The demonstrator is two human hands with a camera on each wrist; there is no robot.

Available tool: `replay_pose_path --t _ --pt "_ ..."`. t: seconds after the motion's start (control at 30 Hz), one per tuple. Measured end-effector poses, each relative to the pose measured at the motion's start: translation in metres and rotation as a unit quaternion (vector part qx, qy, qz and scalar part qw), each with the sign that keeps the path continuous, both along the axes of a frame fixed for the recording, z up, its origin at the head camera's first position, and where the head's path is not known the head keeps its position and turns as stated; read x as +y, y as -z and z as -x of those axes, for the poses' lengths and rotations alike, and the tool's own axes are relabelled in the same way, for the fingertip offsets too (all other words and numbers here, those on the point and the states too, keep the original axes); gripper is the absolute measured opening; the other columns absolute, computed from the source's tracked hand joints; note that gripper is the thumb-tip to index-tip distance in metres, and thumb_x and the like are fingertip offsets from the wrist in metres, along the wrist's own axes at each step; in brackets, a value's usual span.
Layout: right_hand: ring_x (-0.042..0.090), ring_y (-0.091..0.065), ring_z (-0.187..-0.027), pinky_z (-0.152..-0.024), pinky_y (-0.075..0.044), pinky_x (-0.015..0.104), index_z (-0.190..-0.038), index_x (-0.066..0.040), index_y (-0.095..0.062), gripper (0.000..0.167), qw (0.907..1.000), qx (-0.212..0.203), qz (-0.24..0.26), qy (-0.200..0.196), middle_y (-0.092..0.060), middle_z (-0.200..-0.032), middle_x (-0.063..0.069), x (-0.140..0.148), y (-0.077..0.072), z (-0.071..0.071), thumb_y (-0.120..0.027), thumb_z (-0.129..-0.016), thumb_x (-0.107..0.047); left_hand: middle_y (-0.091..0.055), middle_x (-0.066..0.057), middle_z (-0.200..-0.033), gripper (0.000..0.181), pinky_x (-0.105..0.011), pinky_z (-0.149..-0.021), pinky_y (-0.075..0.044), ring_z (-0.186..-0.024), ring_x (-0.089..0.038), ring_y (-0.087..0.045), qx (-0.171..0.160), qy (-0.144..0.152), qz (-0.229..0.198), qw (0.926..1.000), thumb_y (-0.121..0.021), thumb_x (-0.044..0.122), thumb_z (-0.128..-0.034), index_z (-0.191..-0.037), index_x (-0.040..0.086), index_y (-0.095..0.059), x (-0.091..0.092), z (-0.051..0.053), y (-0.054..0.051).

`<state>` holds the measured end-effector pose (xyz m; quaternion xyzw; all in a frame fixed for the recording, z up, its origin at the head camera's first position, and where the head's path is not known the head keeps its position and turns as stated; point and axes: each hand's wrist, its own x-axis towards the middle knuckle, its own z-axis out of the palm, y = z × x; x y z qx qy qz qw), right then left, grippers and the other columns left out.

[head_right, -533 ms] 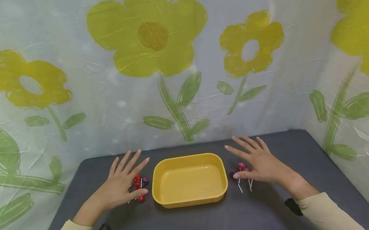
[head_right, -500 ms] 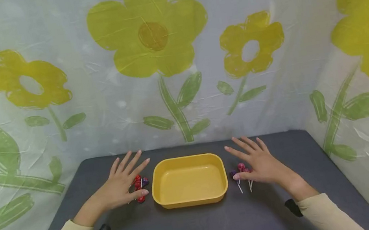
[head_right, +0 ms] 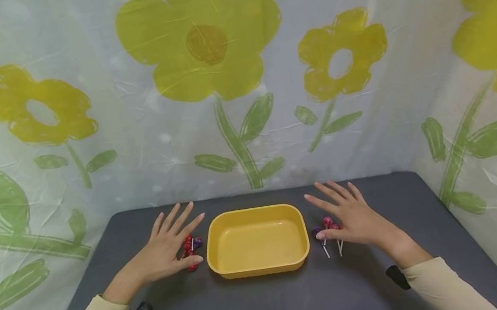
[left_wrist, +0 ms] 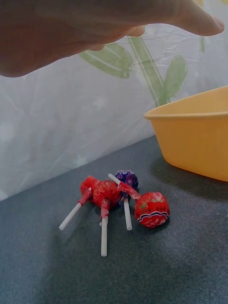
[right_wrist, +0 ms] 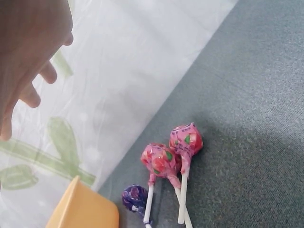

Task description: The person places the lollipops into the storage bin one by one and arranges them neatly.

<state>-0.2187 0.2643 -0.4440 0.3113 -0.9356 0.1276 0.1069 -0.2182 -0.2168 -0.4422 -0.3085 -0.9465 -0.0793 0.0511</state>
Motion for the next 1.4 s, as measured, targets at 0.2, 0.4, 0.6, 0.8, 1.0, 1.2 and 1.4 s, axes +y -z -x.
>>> replay_pose_path --t 0.2,0.4,0.6,0.8,1.0,1.2,1.4 --pt "0.04 -0.024 -0.147 -0.108 -0.016 0.075 -0.156 -0.029 -0.032 0.088 1.0 0.003 0.009 -0.001 -0.026 -0.164 0.009 0.001 0.001 0.001 -0.074 -0.082 -0.052 -0.002 -0.007 -0.17 0.093 -0.069 -0.119 -0.001 -0.156 -0.04 -0.001 -0.026 -0.006 -0.012 0.9996 -0.057 0.069 -0.087 -0.16 0.034 -0.011 0.001 -0.002 -0.001" --pt "0.042 -0.029 -0.144 -0.108 -0.017 0.074 -0.156 -0.028 -0.031 0.089 0.9994 -0.011 0.032 0.004 -0.032 -0.161 0.012 0.003 -0.003 0.002 -0.075 -0.082 -0.049 0.002 -0.004 -0.17 0.094 -0.068 -0.12 -0.001 -0.156 -0.039 0.0 -0.04 -0.004 -0.028 0.9988 -0.055 0.072 -0.0869 -0.16 0.034 -0.009 0.002 -0.001 0.0" --pt "0.041 -0.035 -0.142 -0.109 -0.017 0.075 -0.155 -0.025 -0.035 0.09 0.9973 -0.033 0.065 0.009 -0.04 -0.156 0.016 0.005 -0.002 0.006 -0.08 -0.079 -0.043 0.005 -0.001 -0.17 0.095 -0.068 -0.119 -0.001 -0.156 -0.039 0.002 -0.061 -0.001 -0.063 0.9961 -0.059 0.066 -0.0881 -0.16 0.031 -0.008 0.002 0.001 0.01" --pt "0.041 -0.04 -0.137 -0.107 -0.02 0.074 -0.155 -0.025 -0.035 0.084 0.994 -0.052 0.094 0.024 -0.045 -0.151 0.017 0.011 0.006 0.012 -0.078 -0.083 -0.034 0.0 -0.005 -0.17 0.095 -0.069 -0.118 -0.002 -0.155 -0.042 -0.001 -0.069 0.0 -0.082 0.9942 -0.062 0.061 -0.0879 -0.161 0.027 -0.011 0.004 0.001 0.02" --pt "0.046 -0.043 -0.134 -0.103 -0.031 0.072 -0.153 -0.02 -0.039 0.078 0.9855 -0.083 0.144 0.037 -0.049 -0.148 0.019 0.018 0.014 0.015 -0.077 -0.085 -0.028 0.002 -0.004 -0.17 0.097 -0.067 -0.12 -0.001 -0.156 -0.04 0.001 -0.097 -0.011 -0.077 0.9922 -0.062 0.062 -0.0881 -0.161 0.027 -0.008 0.01 0.0 0.025" --pt "0.046 -0.042 -0.135 -0.103 -0.033 0.07 -0.152 -0.017 -0.041 0.073 0.9752 -0.123 0.173 0.064 -0.049 -0.149 0.02 0.022 0.021 0.017 -0.075 -0.088 -0.027 0.005 -0.002 -0.169 0.099 -0.066 -0.121 -0.001 -0.156 -0.037 0.003 -0.117 -0.017 -0.073 0.9903 -0.06 0.063 -0.0889 -0.161 0.024 -0.006 0.015 0.001 0.036" --pt "0.046 -0.044 -0.133 -0.102 -0.035 0.07 -0.151 -0.017 -0.043 0.071 0.9664 -0.146 0.191 0.092 -0.055 -0.143 0.02 0.028 0.028 0.019 -0.074 -0.089 -0.031 0.001 -0.006 -0.169 0.098 -0.067 -0.12 -0.004 -0.156 -0.039 0.0 -0.123 -0.021 -0.074 0.9894 -0.06 0.063 -0.0893 -0.161 0.018 -0.009 0.019 0.001 0.043"
